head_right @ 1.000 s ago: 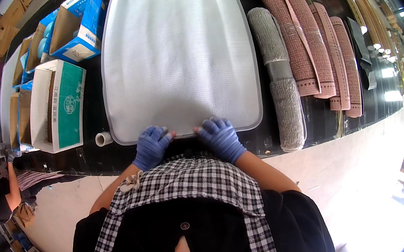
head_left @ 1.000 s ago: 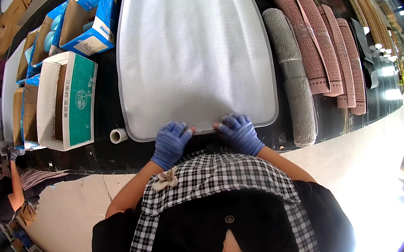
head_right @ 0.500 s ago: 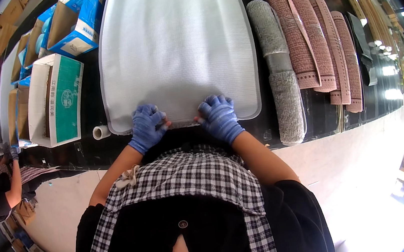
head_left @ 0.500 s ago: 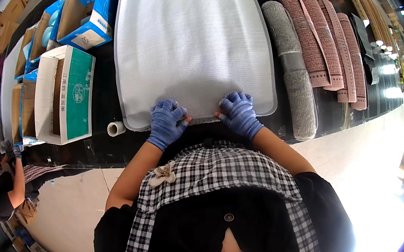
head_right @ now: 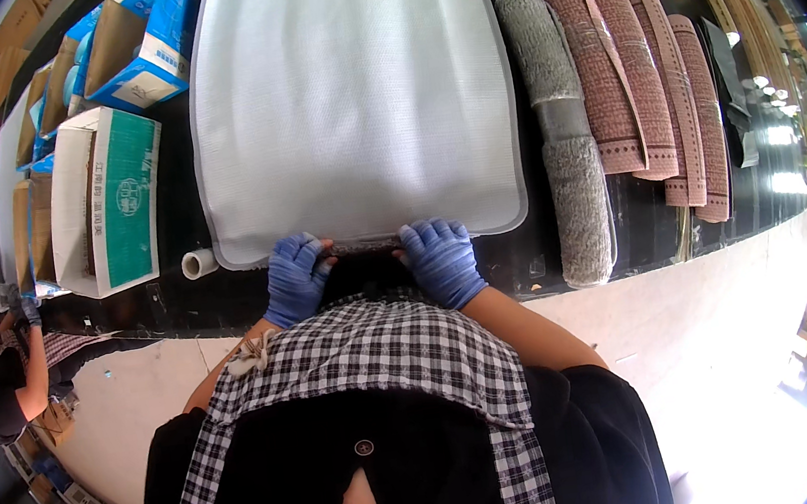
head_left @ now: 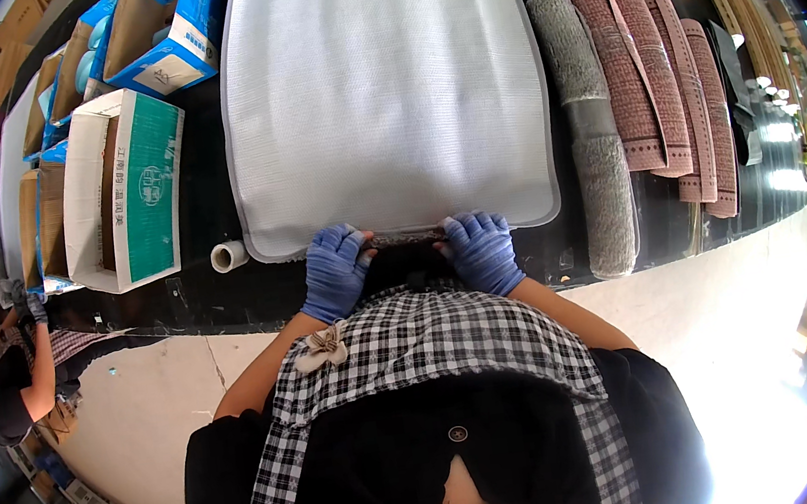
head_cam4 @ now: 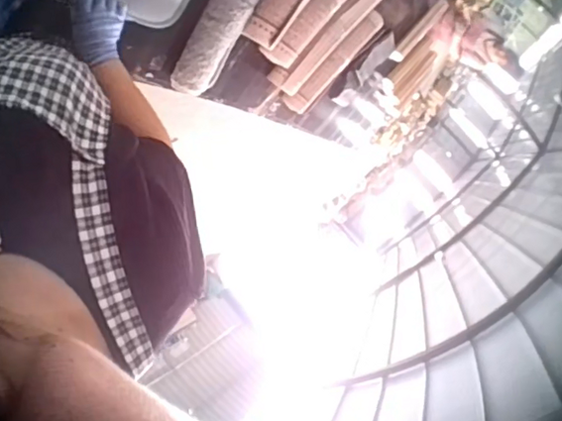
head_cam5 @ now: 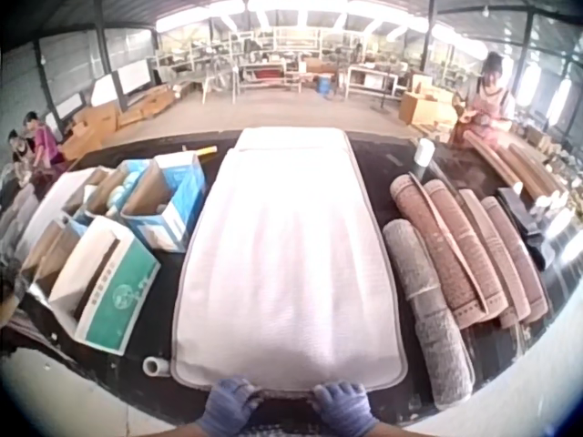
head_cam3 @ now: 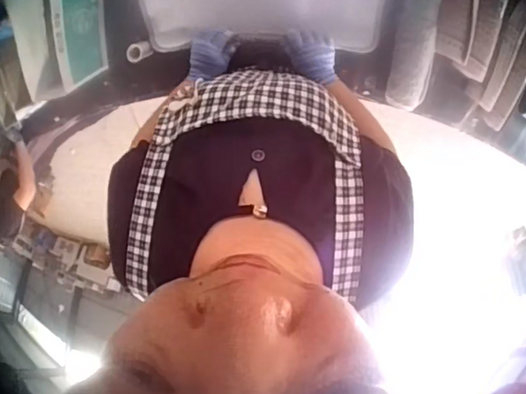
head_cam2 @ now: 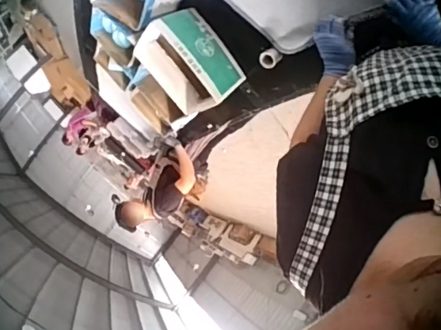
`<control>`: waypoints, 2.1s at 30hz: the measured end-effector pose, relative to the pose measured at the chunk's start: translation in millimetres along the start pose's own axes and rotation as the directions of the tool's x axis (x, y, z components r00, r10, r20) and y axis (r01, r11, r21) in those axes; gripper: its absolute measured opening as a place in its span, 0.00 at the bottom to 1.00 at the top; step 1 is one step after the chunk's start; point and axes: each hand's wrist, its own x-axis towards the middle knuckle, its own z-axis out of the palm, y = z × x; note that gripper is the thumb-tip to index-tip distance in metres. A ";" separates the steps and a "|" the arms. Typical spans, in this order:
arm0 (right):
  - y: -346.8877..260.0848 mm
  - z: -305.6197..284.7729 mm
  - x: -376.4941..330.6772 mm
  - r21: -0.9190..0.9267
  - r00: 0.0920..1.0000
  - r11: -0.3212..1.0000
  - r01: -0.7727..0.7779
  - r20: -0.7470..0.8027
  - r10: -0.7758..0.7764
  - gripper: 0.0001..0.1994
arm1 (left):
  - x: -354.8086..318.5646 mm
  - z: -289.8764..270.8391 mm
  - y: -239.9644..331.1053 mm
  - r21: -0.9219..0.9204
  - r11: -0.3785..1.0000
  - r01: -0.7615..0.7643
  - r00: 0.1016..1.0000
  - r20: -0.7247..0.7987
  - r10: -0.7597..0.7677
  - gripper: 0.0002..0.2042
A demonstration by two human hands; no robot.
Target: The person rolls foam pads into cylinders, wraps them in plastic film, and secures them with tape.
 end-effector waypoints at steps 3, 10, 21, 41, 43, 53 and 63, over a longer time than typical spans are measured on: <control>0.1 -0.1 1.3 0.004 0.999 0.999 -0.035 -0.022 0.035 0.14 | -1.0 6.9 -4.6 -0.046 0.999 0.010 0.998 -0.065 -0.013 0.12; 25.5 6.7 22.9 0.008 0.999 0.999 0.040 -0.031 -0.040 0.14 | 16.3 7.4 -10.6 0.157 0.988 -0.005 1.000 -0.019 0.008 0.10; 67.3 -5.6 32.4 -0.154 0.999 0.988 -0.029 -0.038 0.024 0.17 | 26.7 -15.3 -28.6 0.221 0.972 -0.078 0.997 -0.008 0.082 0.08; 11.4 9.4 14.3 0.036 0.979 0.992 0.121 -0.168 -0.113 0.13 | 12.6 -0.1 -2.0 0.136 0.964 -0.229 0.972 -0.014 0.233 0.21; 9.9 10.3 14.7 0.047 0.985 0.993 0.110 -0.138 -0.103 0.12 | 13.9 -1.9 -0.1 0.143 0.961 -0.238 0.971 -0.005 0.241 0.18; 17.7 3.8 34.0 0.020 0.997 0.999 0.049 0.050 -0.050 0.13 | 29.8 7.8 -1.4 0.066 0.997 -0.045 0.999 -0.017 0.046 0.08; 89.7 -8.3 27.3 -0.206 0.997 0.977 -0.047 -0.067 0.034 0.15 | 25.7 -9.7 -33.7 0.448 0.893 -0.045 0.997 -0.031 0.065 0.14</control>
